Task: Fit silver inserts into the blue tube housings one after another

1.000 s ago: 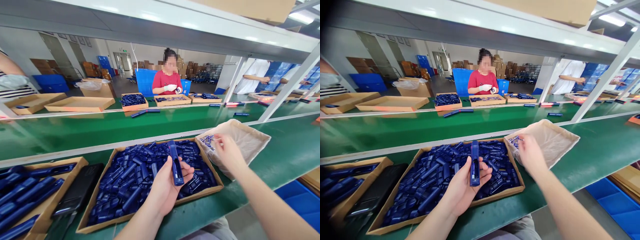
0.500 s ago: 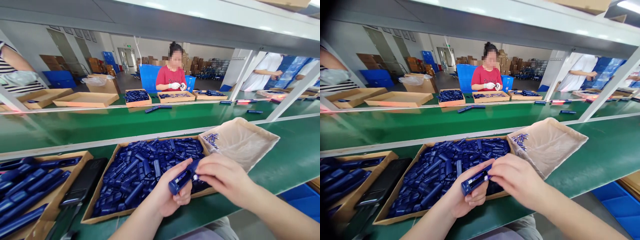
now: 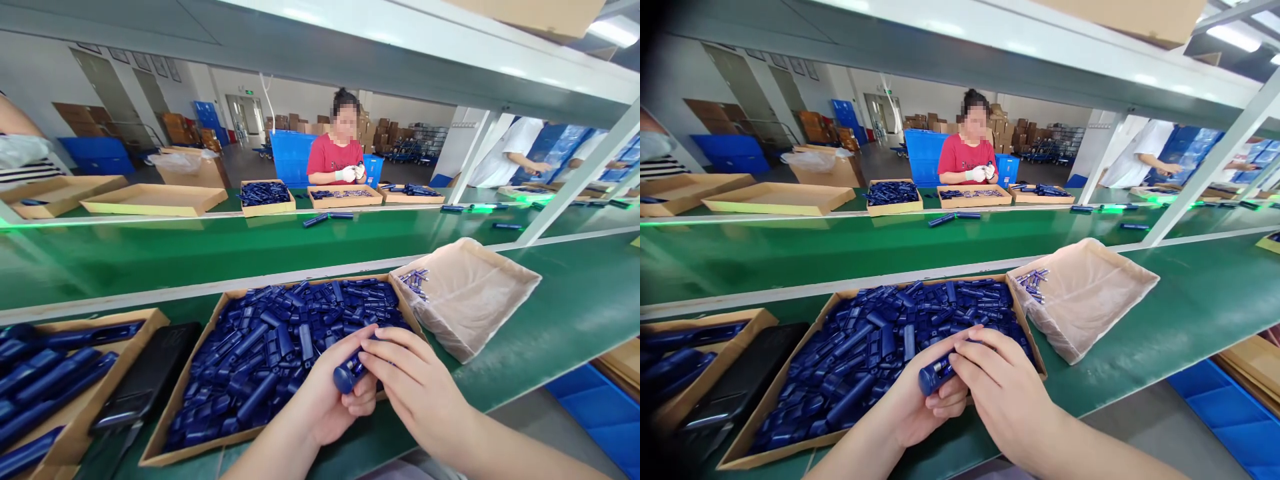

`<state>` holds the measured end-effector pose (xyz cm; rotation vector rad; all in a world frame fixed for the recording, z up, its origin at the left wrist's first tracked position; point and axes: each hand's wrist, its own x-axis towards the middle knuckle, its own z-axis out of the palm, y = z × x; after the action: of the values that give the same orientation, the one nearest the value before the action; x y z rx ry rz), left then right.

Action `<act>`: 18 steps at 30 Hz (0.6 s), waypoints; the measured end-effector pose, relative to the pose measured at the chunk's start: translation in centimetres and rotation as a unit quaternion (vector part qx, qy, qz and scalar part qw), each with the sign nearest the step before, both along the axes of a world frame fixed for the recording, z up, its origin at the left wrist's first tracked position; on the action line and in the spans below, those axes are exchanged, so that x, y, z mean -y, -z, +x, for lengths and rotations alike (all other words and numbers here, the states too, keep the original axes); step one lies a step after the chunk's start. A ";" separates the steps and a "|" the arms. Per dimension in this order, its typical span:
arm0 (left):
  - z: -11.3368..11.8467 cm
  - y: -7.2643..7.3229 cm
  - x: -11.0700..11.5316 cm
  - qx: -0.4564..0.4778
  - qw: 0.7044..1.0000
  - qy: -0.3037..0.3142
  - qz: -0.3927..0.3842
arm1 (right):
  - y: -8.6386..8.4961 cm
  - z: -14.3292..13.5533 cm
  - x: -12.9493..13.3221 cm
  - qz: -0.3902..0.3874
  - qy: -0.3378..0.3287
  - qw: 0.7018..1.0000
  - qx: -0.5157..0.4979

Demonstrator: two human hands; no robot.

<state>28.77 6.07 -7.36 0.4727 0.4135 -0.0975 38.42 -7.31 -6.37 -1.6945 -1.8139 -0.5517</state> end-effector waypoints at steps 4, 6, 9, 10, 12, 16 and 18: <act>-0.3 -0.2 -0.1 0.019 0.999 -0.007 0.027 | 0.3 -0.3 0.6 0.013 -0.019 1.000 0.008; -0.4 -0.2 0.0 0.021 0.999 -0.008 0.042 | 0.5 0.0 0.8 0.018 -0.042 0.999 0.009; -0.3 -0.1 0.1 0.025 0.998 -0.004 0.062 | 0.7 0.8 0.7 0.005 -0.051 0.999 -0.007; -0.3 0.0 0.2 0.026 0.997 -0.001 0.067 | 0.7 1.1 0.7 -0.003 -0.049 0.999 -0.006; -0.2 0.1 0.3 0.027 0.997 0.009 0.075 | 0.4 1.7 0.6 -0.024 -0.051 0.998 0.007; -0.2 0.5 0.2 0.039 0.996 0.041 0.069 | -1.1 2.9 0.7 -0.116 -0.085 0.990 -0.012; -0.2 0.6 0.0 0.048 0.995 0.054 0.063 | -1.8 3.1 0.7 -0.142 -0.097 0.984 -0.050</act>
<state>28.55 6.03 -8.00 0.6211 0.3001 -0.1530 41.52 -8.00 -4.53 -1.6633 -2.0305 -0.1284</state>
